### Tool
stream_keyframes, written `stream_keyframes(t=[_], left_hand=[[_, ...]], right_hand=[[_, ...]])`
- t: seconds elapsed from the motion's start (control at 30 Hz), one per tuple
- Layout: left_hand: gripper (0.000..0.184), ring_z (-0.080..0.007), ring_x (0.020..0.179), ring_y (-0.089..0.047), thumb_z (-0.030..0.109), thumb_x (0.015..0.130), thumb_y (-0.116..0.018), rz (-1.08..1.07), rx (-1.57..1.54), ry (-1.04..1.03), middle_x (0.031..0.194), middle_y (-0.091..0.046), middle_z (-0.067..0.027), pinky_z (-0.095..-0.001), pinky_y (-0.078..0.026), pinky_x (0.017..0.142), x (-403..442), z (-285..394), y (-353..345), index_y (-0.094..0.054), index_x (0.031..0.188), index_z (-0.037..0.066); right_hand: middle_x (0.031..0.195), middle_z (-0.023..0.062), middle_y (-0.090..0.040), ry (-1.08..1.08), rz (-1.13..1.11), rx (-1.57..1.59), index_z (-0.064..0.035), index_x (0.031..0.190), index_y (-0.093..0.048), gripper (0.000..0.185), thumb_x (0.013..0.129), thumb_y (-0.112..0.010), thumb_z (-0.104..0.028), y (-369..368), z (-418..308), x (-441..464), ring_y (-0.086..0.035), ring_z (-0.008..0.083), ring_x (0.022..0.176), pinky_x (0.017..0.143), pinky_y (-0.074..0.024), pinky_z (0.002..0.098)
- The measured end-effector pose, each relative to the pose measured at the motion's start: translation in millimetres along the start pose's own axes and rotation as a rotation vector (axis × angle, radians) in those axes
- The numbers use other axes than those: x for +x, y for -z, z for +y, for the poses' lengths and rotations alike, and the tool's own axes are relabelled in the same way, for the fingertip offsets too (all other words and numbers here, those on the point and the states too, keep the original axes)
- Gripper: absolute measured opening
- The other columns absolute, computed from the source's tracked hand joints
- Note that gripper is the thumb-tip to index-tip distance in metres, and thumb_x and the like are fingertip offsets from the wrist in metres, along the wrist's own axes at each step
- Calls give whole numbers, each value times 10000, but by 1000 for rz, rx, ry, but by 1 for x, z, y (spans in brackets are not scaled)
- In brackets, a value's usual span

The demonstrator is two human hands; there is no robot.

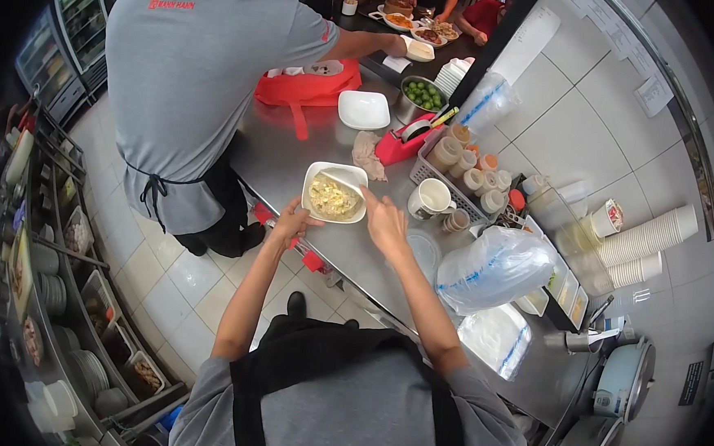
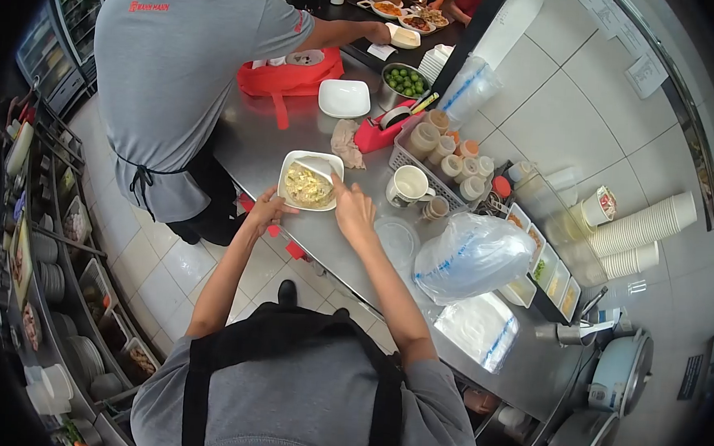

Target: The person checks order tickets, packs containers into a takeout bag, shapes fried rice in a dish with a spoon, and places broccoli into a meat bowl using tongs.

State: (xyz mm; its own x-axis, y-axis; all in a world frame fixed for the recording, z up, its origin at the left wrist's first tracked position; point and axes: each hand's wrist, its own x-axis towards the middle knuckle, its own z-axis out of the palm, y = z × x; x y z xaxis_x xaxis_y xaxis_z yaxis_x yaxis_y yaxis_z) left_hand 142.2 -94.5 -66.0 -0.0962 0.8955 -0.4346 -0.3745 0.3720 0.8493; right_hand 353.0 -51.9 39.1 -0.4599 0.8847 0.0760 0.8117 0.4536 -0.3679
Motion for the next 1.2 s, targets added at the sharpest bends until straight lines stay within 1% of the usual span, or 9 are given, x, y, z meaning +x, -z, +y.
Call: stream_keyframes(t=[0.23, 0.33, 0.43, 0.53, 0.63, 0.73, 0.97, 1.07, 1.2], left_hand=[[453, -41, 363, -320, 113, 858, -445, 118, -129, -36, 784, -643, -183, -212, -266, 344, 0, -27, -21, -275, 1277, 79], [373, -50, 367, -303, 169, 905, -400, 31, 33, 68, 809, -636, -204, -202, -272, 349, -8, -15, -15, -258, 1238, 78], [349, -86, 361, -368, 219, 933, -340, 141, 345, -78, 785, -634, -202, -219, -288, 341, 12, 1, -1, -220, 1229, 79], [337, -117, 364, -415, 237, 944, -284, 74, 445, -183, 758, -634, -191, -226, -310, 343, 31, 1, 0, -200, 1228, 75], [321, -117, 368, -425, 241, 947, -278, 111, 255, -129, 716, -631, -182, -225, -332, 350, 25, -11, -6, -229, 1218, 76], [318, -117, 382, -438, 247, 949, -273, 33, 136, -71, 731, -629, -191, -228, -352, 366, 8, -20, -13, -244, 1206, 63], [333, -98, 402, -461, 235, 945, -261, -92, 224, -85, 719, -630, -153, -223, -346, 370, 21, -16, 2, -252, 1190, 10], [305, -88, 425, -465, 235, 947, -265, -13, 150, -67, 735, -626, -155, -223, -352, 384, 7, -18, -12, -262, 1173, 30], [260, -50, 409, -326, 196, 945, -236, 32, 41, -33, 798, -625, -191, -209, -318, 416, -2, -25, -31, -226, 1170, 65]], right_hand=[[870, 248, -562, -29, 140, 116, -214, 1243, -463, 374, 873, -436, -164, -49, 18, -2, -563, 445, 723, 638, -452, 508], [866, 258, -564, -54, 166, 234, -219, 1261, -443, 388, 877, -427, -165, -39, 29, -4, -563, 451, 739, 658, -451, 514], [889, 259, -558, -152, 126, 197, -224, 1285, -414, 404, 885, -396, -168, -43, 32, -20, -564, 449, 748, 672, -451, 517], [901, 267, -555, -176, 134, 139, -209, 1291, -407, 400, 892, -394, -177, -72, 16, -22, -571, 428, 751, 669, -450, 506], [926, 286, -569, -177, 89, 246, -207, 1266, -442, 384, 883, -434, -168, -64, 17, -13, -562, 444, 824, 701, -448, 488], [951, 281, -564, -131, 227, 340, -196, 1263, -444, 383, 882, -436, -165, -42, 26, -17, -561, 435, 835, 712, -443, 484], [879, 286, -569, -141, 183, 273, -199, 1279, -426, 395, 885, -425, -168, -69, 31, -19, -566, 438, 807, 697, -448, 504], [880, 289, -568, -171, 167, 320, -212, 1271, -437, 387, 885, -424, -179, -55, 36, -19, -566, 439, 811, 699, -449, 501], [862, 280, -570, -216, 102, 243, -226, 1245, -468, 363, 886, -424, -188, -53, 37, -24, -578, 424, 790, 670, -459, 486]])
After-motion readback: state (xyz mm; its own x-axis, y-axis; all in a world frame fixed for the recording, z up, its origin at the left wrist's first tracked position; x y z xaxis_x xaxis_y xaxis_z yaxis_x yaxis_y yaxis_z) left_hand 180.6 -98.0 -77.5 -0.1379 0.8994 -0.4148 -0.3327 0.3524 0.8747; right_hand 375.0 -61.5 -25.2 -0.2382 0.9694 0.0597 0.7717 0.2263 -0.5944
